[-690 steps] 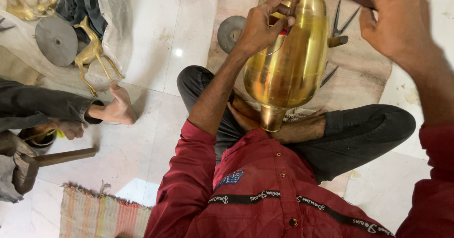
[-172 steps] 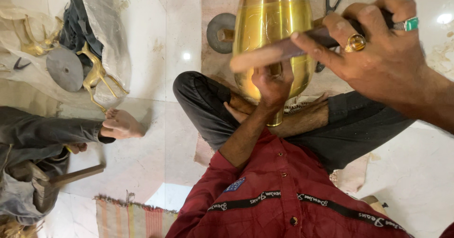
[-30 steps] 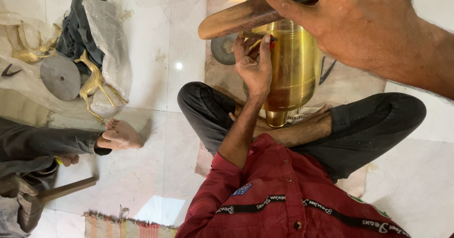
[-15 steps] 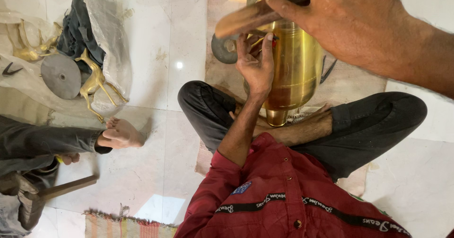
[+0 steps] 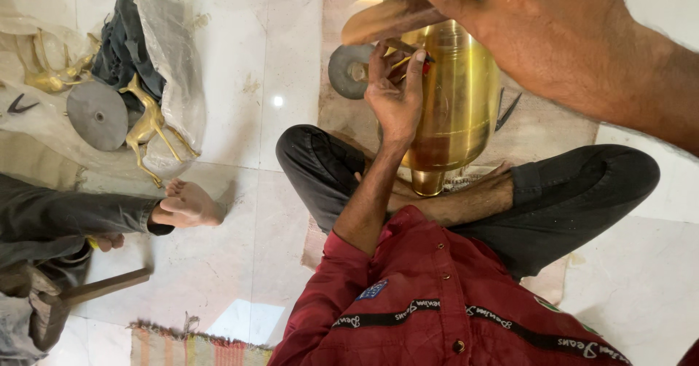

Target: The person sits cross-legged on the floor with a brass vessel held between their feet and lap. They hold a small punch against the vessel surface and strike it with a wooden mallet, working around the vessel to form a decorative pattern, repositioning the punch repeatedly as they go.

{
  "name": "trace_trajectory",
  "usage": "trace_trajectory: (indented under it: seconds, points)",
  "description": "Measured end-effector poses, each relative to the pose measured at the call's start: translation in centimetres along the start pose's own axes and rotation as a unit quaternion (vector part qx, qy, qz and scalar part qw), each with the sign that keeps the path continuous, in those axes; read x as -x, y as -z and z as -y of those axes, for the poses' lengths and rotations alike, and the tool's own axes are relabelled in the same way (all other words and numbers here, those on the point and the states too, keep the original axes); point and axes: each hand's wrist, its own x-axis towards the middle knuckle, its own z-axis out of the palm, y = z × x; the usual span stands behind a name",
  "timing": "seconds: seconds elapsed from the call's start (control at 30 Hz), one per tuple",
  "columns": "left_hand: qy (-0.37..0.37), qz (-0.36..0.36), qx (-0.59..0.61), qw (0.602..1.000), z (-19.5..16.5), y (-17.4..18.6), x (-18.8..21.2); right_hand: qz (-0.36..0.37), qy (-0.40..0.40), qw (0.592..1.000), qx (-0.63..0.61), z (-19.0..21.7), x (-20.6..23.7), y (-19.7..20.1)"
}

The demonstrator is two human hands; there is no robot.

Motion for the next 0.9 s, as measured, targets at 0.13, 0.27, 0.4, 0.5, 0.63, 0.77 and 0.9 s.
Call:
trace_trajectory:
  seconds: [0.13, 0.27, 0.4, 0.5, 0.63, 0.77, 0.9]
  points:
    - [-0.015, 0.018, -0.029, 0.999, -0.2, 0.4, -0.3, 0.011, -0.008, 1.000, 0.025, -0.1, -0.1, 0.2]
    - [-0.017, 0.028, -0.030, 0.999, -0.4, 0.7, -0.4, -0.020, 0.010, 0.999, 0.033, 0.0, 0.2, 0.5]
    - [-0.037, 0.048, -0.037, 0.997, -0.5, 0.8, -0.7, -0.037, -0.002, 0.999, 0.023, 0.0, 0.8, 0.4]
    - [-0.028, 0.063, -0.070, 0.995, -0.5, 1.0, -1.0, -0.015, -0.007, 0.999, 0.049, -0.3, 1.5, 0.4]
    - [-0.030, 0.093, -0.083, 0.992, -0.4, 1.2, -1.4, 0.001, -0.032, 0.999, -0.013, -0.7, 1.8, 0.1]
    - [-0.032, 0.090, -0.068, 0.993, -0.2, 1.2, -1.5, -0.007, -0.025, 1.000, -0.006, -0.8, 2.0, -0.1]
    - [-0.037, 0.115, -0.063, 0.991, 0.1, 1.4, -1.7, -0.014, -0.048, 0.998, -0.033, -0.8, 2.4, -0.2]
